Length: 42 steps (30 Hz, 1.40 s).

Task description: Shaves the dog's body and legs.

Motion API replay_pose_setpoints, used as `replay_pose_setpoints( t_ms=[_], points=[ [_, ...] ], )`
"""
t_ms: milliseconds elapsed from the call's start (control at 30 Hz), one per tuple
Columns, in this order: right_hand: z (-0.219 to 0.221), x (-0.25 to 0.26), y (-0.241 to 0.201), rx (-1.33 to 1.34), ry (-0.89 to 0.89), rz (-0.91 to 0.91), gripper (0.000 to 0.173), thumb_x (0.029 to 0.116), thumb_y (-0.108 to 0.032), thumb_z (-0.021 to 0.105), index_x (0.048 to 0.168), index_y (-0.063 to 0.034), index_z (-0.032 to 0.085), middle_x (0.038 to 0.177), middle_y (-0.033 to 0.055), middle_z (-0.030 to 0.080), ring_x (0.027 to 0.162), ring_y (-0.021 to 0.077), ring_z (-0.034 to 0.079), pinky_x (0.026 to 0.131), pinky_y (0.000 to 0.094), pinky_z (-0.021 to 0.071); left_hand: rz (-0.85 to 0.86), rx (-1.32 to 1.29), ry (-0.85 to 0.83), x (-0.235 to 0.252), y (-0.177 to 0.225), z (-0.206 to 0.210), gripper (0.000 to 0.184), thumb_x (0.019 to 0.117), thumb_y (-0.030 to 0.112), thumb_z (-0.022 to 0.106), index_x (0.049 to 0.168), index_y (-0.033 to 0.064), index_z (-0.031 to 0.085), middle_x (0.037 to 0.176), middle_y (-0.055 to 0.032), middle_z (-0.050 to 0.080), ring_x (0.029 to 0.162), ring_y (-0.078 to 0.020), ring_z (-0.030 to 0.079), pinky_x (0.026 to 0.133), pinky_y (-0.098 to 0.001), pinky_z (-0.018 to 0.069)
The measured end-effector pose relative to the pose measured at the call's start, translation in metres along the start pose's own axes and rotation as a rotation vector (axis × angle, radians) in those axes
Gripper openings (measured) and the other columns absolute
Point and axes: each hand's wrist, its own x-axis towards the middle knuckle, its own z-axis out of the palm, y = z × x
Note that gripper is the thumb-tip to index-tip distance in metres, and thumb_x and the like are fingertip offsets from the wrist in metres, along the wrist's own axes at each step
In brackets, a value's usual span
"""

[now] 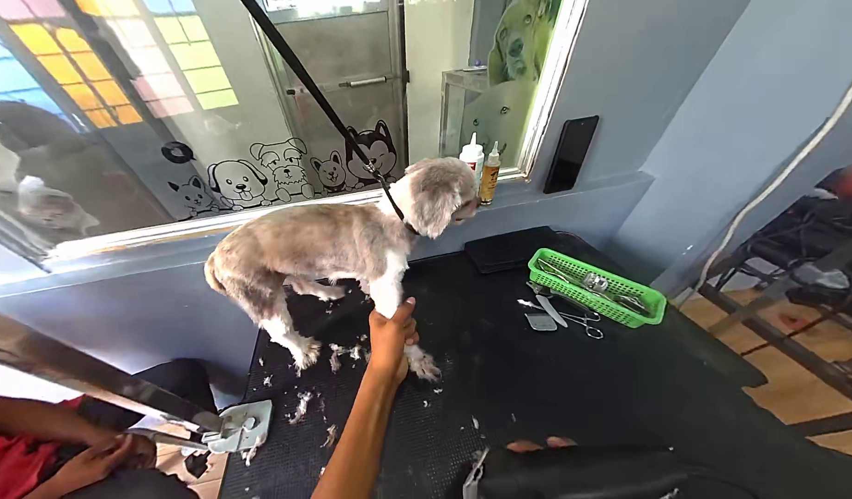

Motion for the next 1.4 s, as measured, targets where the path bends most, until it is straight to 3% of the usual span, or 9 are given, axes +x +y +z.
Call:
replay_pose_setpoints(
  t_ms=[67, 167, 333, 433, 567, 800, 967, 1200, 1400],
  points=[
    [0.015, 0.004, 0.002, -0.005, 0.022, 0.005, 0.055, 0.0911, -0.014, 0.076, 0.136, -0.0176, 0.045, 0.130, 0.0102, 0.067, 0.119, 0.0273, 0.066, 0.099, 0.0479, 0.0553, -0.030, -0.035, -0.011, -0.016, 0.008, -0.009, 0.015, 0.1035, 0.010, 0.057, 0.088, 0.0098, 0.054, 0.054, 0.0042, 0.035, 0.042, -0.0051, 0.034, 0.042, -0.0195, 0.0342],
    [0.045, 0.014, 0.005, -0.063, 0.114, -0.020, 0.050, 0.0891, -0.012, 0.078, 0.130, -0.0150, 0.049, 0.118, 0.0049, 0.073, 0.105, 0.0217, 0.072, 0.090, 0.0437, 0.0612, -0.092, -0.009, 0.006, -0.039, 0.002, -0.029, 0.011, 0.1008, 0.004, 0.057, 0.091, 0.0067, 0.054, 0.052, 0.0042, 0.037, 0.042, -0.0044, 0.036, 0.041, -0.0195, 0.0338],
    [0.070, 0.052, 0.039, -0.210, 0.046, -0.265, 0.058, 0.0810, -0.005, 0.085, 0.129, -0.0064, 0.052, 0.124, 0.0171, 0.070, 0.115, 0.0327, 0.070, 0.095, 0.0440, 0.0614, -0.145, -0.106, -0.076, -0.068, -0.001, -0.047, 0.006, 0.0977, 0.002, 0.057, 0.094, 0.0058, 0.054, 0.053, 0.0045, 0.040, 0.041, -0.0032, 0.038, 0.041, -0.0182, 0.0356],
    [0.077, 0.073, 0.056, -0.264, 0.074, -0.400, 0.057, 0.0768, -0.003, 0.087, 0.124, -0.0057, 0.054, 0.121, 0.0176, 0.070, 0.109, 0.0314, 0.071, 0.092, 0.0415, 0.0627, -0.152, -0.175, -0.152, -0.068, 0.011, -0.050, 0.007, 0.0980, 0.003, 0.055, 0.092, 0.0064, 0.057, 0.053, 0.0044, 0.041, 0.042, -0.0022, 0.038, 0.041, -0.0169, 0.0355],
    [0.088, 0.101, 0.060, -0.355, 0.090, -0.558, 0.055, 0.0798, -0.001, 0.085, 0.126, -0.0052, 0.055, 0.124, 0.0168, 0.069, 0.111, 0.0299, 0.070, 0.092, 0.0404, 0.0620, -0.180, -0.186, -0.184, -0.057, 0.020, -0.049, 0.006, 0.0990, 0.001, 0.055, 0.095, 0.0055, 0.055, 0.052, 0.0037, 0.037, 0.041, -0.0038, 0.038, 0.041, -0.0177, 0.0362],
    [0.112, 0.140, 0.063, -0.570, 0.128, -0.784, 0.056, 0.0770, 0.004, 0.085, 0.124, -0.0061, 0.056, 0.109, 0.0049, 0.074, 0.098, 0.0197, 0.074, 0.086, 0.0369, 0.0646, -0.202, -0.129, -0.146, -0.053, -0.001, -0.067, 0.012, 0.0899, -0.002, 0.065, 0.087, 0.0042, 0.055, 0.049, 0.0034, 0.037, 0.040, -0.0047, 0.037, 0.039, -0.0197, 0.0350],
    [0.112, 0.154, 0.071, -0.648, 0.019, -0.788, 0.065, 0.0774, 0.006, 0.085, 0.132, -0.0066, 0.050, 0.119, 0.0055, 0.070, 0.109, 0.0224, 0.071, 0.093, 0.0408, 0.0630, -0.191, -0.155, -0.184, -0.055, 0.007, -0.072, 0.013, 0.0910, -0.002, 0.064, 0.087, 0.0068, 0.054, 0.051, 0.0034, 0.038, 0.041, -0.0044, 0.038, 0.041, -0.0187, 0.0354],
    [0.116, 0.172, 0.066, -0.618, -0.031, -0.684, 0.051, 0.0830, 0.004, 0.080, 0.123, -0.0107, 0.052, 0.103, -0.0009, 0.074, 0.095, 0.0145, 0.074, 0.087, 0.0335, 0.0637, -0.194, -0.207, -0.241, -0.046, 0.016, -0.061, 0.017, 0.0902, -0.003, 0.063, 0.085, 0.0079, 0.052, 0.051, 0.0030, 0.038, 0.041, -0.0042, 0.037, 0.041, -0.0182, 0.0337],
    [0.116, 0.175, 0.065, -0.611, -0.166, -0.660, 0.054, 0.0829, 0.008, 0.079, 0.129, -0.0039, 0.053, 0.126, 0.0113, 0.070, 0.112, 0.0265, 0.071, 0.095, 0.0392, 0.0621, -0.180, -0.217, -0.247, -0.044, 0.017, -0.058, 0.019, 0.0901, -0.005, 0.063, 0.082, 0.0083, 0.051, 0.050, 0.0030, 0.038, 0.040, -0.0036, 0.037, 0.040, -0.0178, 0.0330]
  ],
)
